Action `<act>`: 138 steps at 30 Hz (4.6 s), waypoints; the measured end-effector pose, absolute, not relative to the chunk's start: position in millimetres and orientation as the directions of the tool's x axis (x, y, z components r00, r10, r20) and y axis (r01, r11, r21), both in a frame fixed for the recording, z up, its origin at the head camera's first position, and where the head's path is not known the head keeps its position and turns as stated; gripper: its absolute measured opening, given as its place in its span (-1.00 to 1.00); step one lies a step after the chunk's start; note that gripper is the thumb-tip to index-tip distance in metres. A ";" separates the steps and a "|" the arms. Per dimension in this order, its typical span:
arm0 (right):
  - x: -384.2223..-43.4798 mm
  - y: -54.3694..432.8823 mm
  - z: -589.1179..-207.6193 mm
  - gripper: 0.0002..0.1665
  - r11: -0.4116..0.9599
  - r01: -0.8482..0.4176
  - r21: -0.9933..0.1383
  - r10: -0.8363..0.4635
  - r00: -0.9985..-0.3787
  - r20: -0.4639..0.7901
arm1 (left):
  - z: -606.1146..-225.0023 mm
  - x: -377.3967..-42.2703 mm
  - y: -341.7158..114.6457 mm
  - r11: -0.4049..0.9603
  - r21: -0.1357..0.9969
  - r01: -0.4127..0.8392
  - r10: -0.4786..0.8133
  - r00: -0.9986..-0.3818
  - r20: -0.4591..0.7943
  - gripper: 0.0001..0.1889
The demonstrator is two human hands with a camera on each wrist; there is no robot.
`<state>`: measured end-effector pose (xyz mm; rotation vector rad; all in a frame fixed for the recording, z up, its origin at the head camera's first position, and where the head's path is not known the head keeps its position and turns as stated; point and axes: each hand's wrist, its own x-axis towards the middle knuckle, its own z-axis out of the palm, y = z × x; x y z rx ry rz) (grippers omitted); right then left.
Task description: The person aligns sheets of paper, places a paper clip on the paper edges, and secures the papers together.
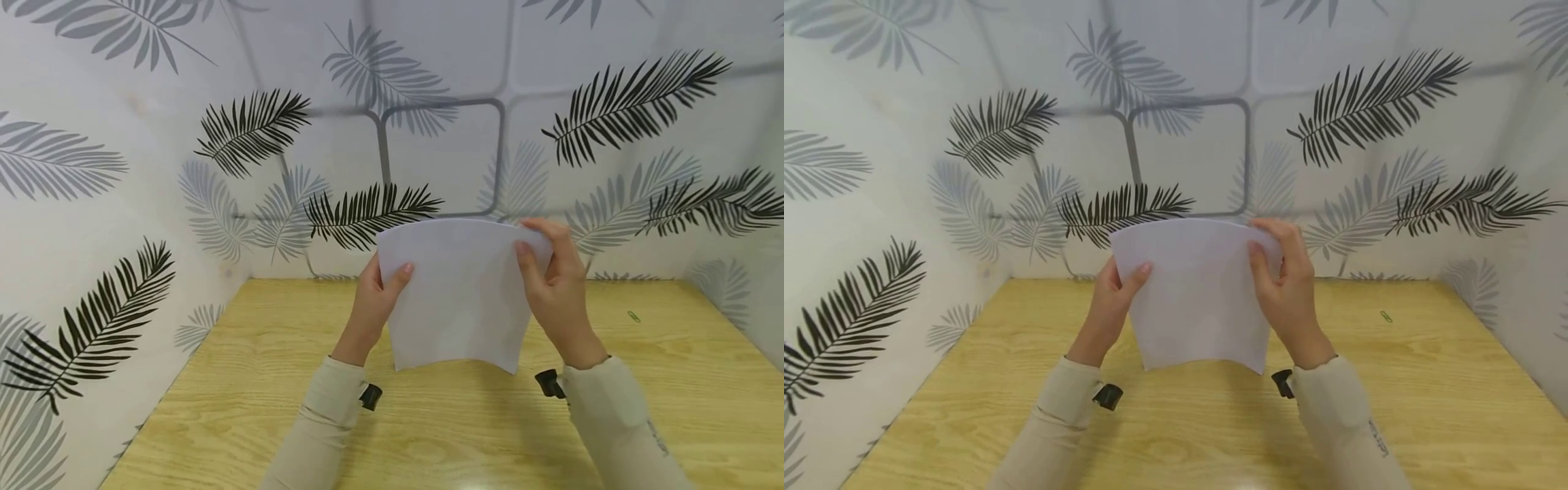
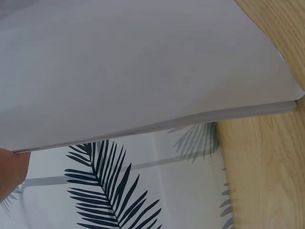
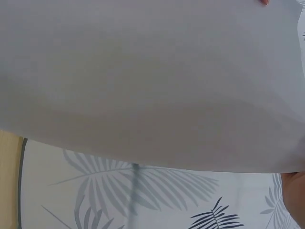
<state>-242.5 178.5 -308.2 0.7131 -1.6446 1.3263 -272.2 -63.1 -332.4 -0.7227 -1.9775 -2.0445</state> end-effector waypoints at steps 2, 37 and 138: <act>-241.0 179.0 -310.0 -0.50 0.221 -0.831 -0.510 0.092 -0.503 0.859 | -334.5 -271.7 -63.1 -0.061 0.891 0.450 0.181 -0.873 0.454 -0.65; -239.3 185.9 -337.1 -0.46 0.247 -0.291 -0.924 0.095 -0.942 0.322 | -340.8 -269.6 -57.5 0.086 0.965 0.249 0.193 -0.954 0.229 -0.69; -276.9 362.3 -377.7 -0.49 0.833 -0.160 -0.530 -0.147 -0.987 0.066 | -351.8 -261.1 -50.4 -0.227 0.931 0.286 -0.173 -0.953 0.251 -0.76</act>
